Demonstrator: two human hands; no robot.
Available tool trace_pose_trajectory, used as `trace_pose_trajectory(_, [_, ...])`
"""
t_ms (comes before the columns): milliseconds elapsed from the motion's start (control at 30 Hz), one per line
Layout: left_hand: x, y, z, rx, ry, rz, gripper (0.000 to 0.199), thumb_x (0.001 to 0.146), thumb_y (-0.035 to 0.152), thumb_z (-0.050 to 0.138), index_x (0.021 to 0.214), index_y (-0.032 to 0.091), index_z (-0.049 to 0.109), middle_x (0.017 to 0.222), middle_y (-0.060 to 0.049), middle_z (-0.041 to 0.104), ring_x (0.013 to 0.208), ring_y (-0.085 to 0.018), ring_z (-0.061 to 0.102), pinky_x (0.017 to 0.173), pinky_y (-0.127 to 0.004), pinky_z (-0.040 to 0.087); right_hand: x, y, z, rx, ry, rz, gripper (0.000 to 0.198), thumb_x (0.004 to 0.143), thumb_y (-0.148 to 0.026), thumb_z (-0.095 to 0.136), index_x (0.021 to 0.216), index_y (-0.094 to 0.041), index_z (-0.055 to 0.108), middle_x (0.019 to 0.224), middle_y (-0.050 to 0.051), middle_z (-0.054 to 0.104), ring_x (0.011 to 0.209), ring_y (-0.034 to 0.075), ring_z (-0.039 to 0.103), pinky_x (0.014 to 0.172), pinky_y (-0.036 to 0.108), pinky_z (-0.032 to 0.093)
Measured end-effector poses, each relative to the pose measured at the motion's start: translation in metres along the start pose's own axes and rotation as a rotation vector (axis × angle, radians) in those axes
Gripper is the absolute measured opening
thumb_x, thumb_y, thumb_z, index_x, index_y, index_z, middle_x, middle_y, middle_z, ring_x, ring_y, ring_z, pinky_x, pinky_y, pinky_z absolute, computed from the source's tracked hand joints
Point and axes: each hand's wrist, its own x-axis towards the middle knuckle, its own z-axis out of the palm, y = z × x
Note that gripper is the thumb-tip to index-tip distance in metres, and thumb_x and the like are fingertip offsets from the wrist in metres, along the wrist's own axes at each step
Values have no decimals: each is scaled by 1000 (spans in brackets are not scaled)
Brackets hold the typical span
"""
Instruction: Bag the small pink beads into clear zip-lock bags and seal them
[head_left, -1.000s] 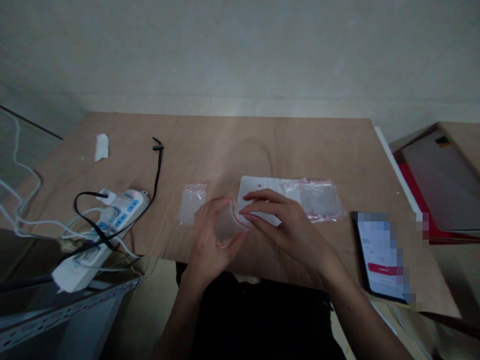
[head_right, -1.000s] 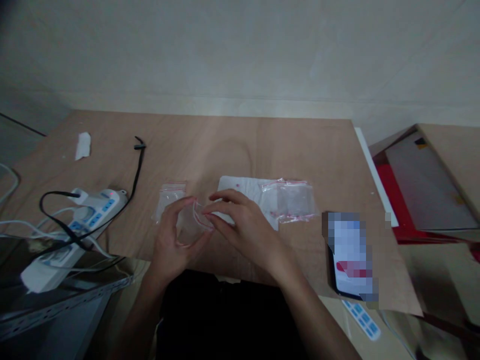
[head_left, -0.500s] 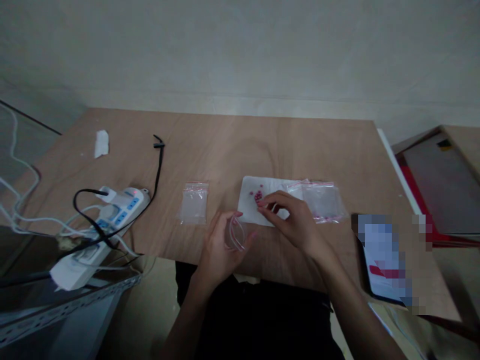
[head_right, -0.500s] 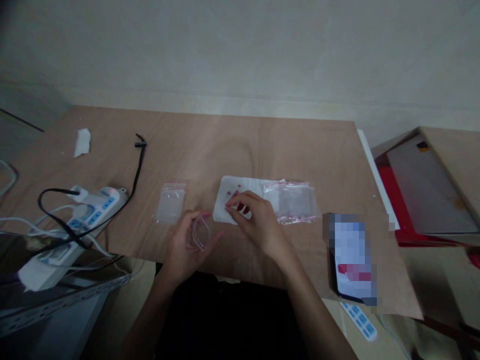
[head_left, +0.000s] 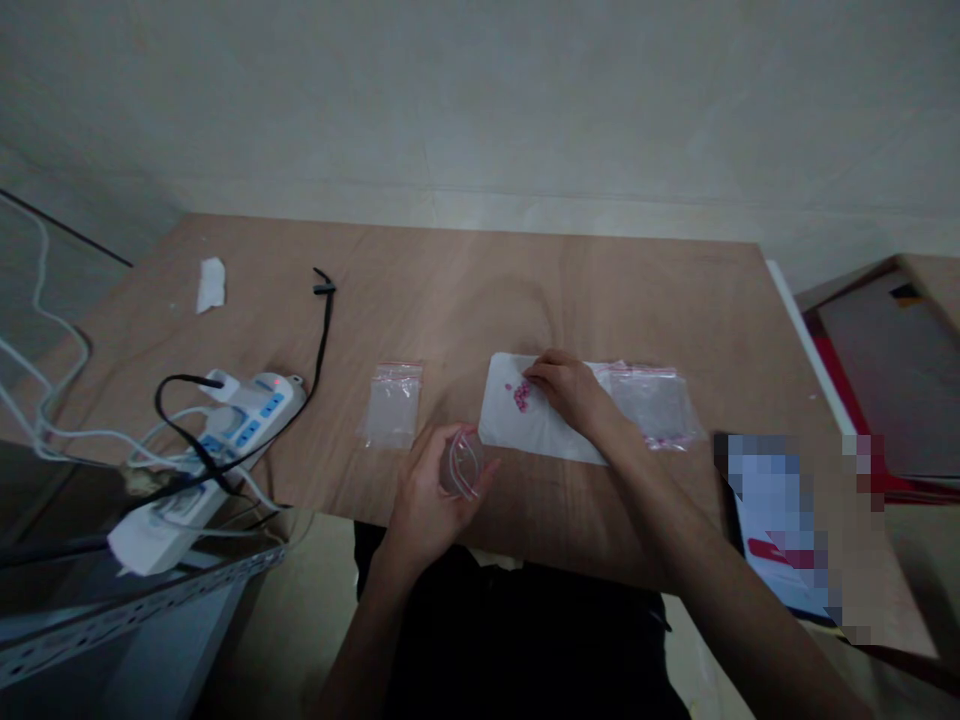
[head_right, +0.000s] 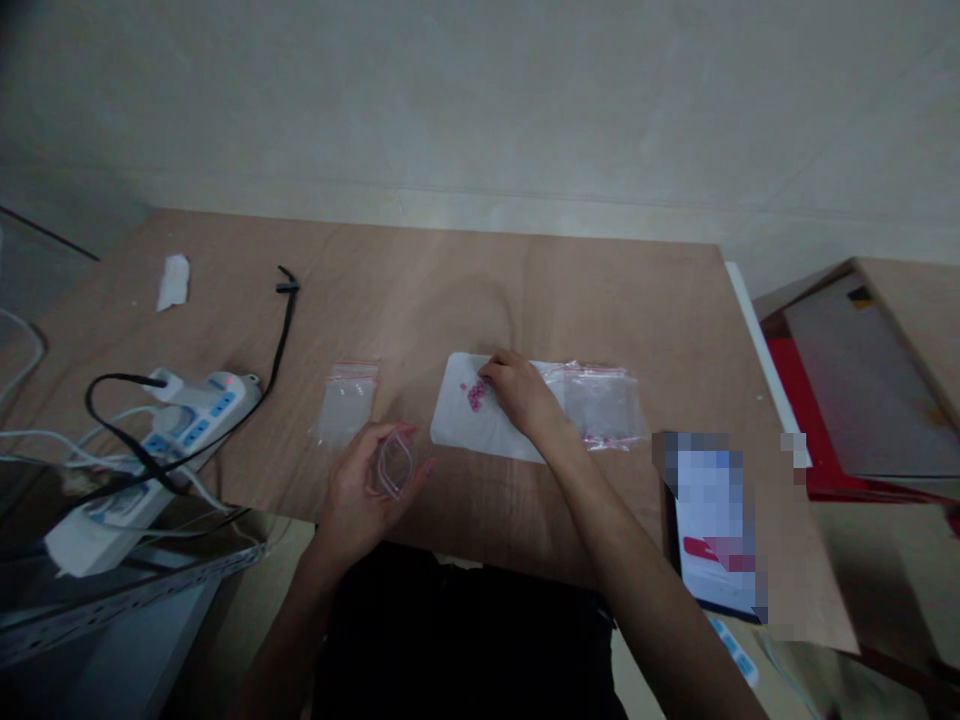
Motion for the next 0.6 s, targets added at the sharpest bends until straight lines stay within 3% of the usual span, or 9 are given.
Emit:
trace_pose_trajectory(233, [1, -6, -1, -6, -11, -17, 28, 83, 30, 69, 106, 21, 58, 97, -5, 66, 90, -19, 67, 79, -33, 55, -6, -13, -7, -24, -38, 14, 16, 89, -12, 57, 92, -16, 72, 95, 10, 71, 88, 19, 66, 80, 30, 50])
trace_pose_trajectory(600, [2, -5, -4, 19, -1, 4, 27, 82, 29, 70, 105, 20, 60, 97, -5, 68, 89, -19, 67, 80, -33, 55, -2, -29, -6, -157, -118, 44, 25, 94, -10, 48, 97, -8, 72, 99, 17, 71, 91, 22, 67, 81, 30, 47])
